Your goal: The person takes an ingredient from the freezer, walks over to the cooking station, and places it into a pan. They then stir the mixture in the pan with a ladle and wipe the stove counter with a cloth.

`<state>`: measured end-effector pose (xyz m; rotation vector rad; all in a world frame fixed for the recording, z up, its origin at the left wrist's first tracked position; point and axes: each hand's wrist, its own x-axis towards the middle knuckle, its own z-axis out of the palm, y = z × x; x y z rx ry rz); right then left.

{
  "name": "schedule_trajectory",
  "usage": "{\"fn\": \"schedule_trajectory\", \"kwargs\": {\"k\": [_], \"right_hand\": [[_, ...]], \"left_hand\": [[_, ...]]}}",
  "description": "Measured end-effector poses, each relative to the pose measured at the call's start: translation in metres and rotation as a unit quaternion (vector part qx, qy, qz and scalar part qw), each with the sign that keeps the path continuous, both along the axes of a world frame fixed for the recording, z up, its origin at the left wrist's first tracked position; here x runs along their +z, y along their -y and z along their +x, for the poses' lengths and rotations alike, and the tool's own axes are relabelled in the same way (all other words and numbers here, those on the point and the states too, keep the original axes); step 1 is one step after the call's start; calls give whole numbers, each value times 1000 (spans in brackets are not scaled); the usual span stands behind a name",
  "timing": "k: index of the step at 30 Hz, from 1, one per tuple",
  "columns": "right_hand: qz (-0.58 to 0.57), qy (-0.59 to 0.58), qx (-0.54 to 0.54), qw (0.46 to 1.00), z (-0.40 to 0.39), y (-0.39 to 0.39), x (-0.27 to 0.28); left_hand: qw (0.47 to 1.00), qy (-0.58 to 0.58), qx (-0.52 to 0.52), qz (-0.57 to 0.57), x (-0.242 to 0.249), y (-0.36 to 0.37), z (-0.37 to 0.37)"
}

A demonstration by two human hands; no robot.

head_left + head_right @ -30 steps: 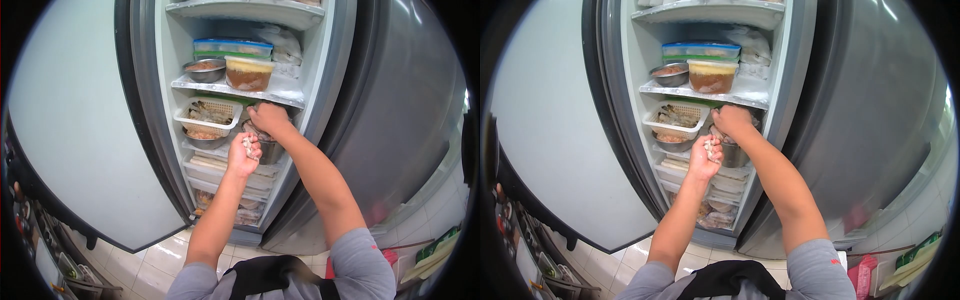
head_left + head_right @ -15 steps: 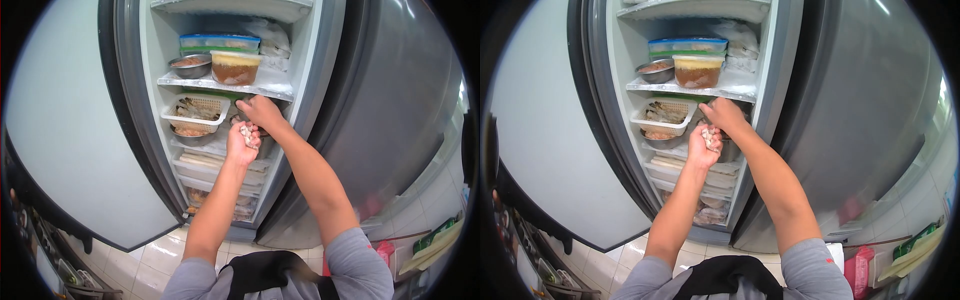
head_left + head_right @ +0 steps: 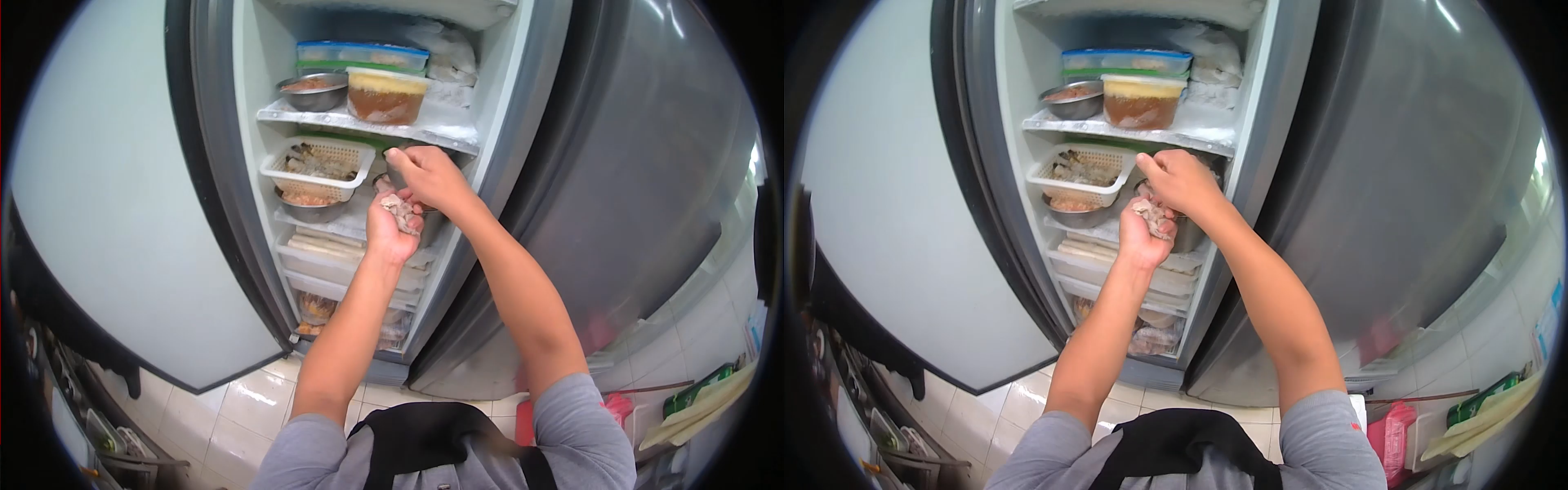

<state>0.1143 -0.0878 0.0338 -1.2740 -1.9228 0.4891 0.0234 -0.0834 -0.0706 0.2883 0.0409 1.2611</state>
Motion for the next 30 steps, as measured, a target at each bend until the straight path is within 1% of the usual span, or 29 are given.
{"fn": "schedule_trajectory", "kwargs": {"k": [1,2,3,4,5,6,7,8,9,10,11,12,13,14,15,16,17,18,19,21,22,23,24,25,26,27,28,29,30], "right_hand": [[-6,3,8,1000,0,11,-4],[55,-20,28,998,1,24,-9],[115,-45,51,991,-1,42,-11],[82,-71,57,992,-4,65,-16],[104,-60,67,990,-6,73,-35],[124,-50,87,987,-8,80,-55],[107,-11,83,991,-9,91,-72],[99,31,90,990,-10,99,-87],[87,3,114,990,-12,102,-109],[44,-23,127,991,-12,95,-144],[12,-54,123,991,-18,92,-184],[2,-3,124,992,-11,72,-246],[-13,95,143,985,-14,70,-297],[-122,81,169,975,-17,73,-364],[-103,220,190,951,-27,95,-404],[-109,316,288,898,-41,106,-462],[-270,294,372,838,-65,133,-480],[-259,311,415,815,-102,162,-483],[-250,329,453,790,-140,191,-482],[-138,312,542,768,-242,223,-487],[-119,338,533,766,-297,246,-452],[-99,363,522,765,-358,268,-400],[18,355,537,765,-417,281,-368],[102,371,540,748,-479,286,-340],[229,339,530,743,-536,291,-315],[294,357,491,738,-602,293,-292],[419,411,446,676,-656,297,-256],[531,438,364,627,-713,283,-247],[557,546,280,559,-738,296,-204]], "left_hand": [[1000,2,-4,-16,-4,7,-5],[1000,5,8,-22,-10,15,-11],[999,-16,8,-38,-16,24,-20],[998,-34,14,-58,-26,37,-29],[996,-23,43,-73,-39,52,-39],[994,-58,58,-65,-53,71,-50],[990,-91,82,-63,-70,94,-65],[989,-96,99,-48,-97,116,-81],[978,-128,136,-89,-113,149,-99],[973,-144,159,-85,-130,185,-123],[967,-130,173,-136,-152,218,-147],[956,-143,211,-143,-168,258,-169],[942,-159,241,-171,-185,298,-190],[926,-167,272,-203,-203,337,-209],[908,-163,307,-232,-216,373,-223],[891,-161,343,-250,-227,412,-240],[876,-143,369,-275,-239,447,-258],[863,-119,391,-298,-252,477,-273],[860,-119,399,-295,-262,500,-286],[817,-84,469,-326,-280,544,-317],[814,-92,472,-326,-288,561,-332],[804,-78,483,-337,-294,574,-347],[795,-61,493,-348,-303,586,-363],[799,-57,496,-336,-312,597,-379],[798,-38,499,-337,-314,608,-393],[796,-38,504,-333,-315,621,-407],[803,-39,497,-326,-317,632,-419],[810,-40,490,-320,-317,647,-433],[807,-37,495,-319,-316,660,-447]]}}
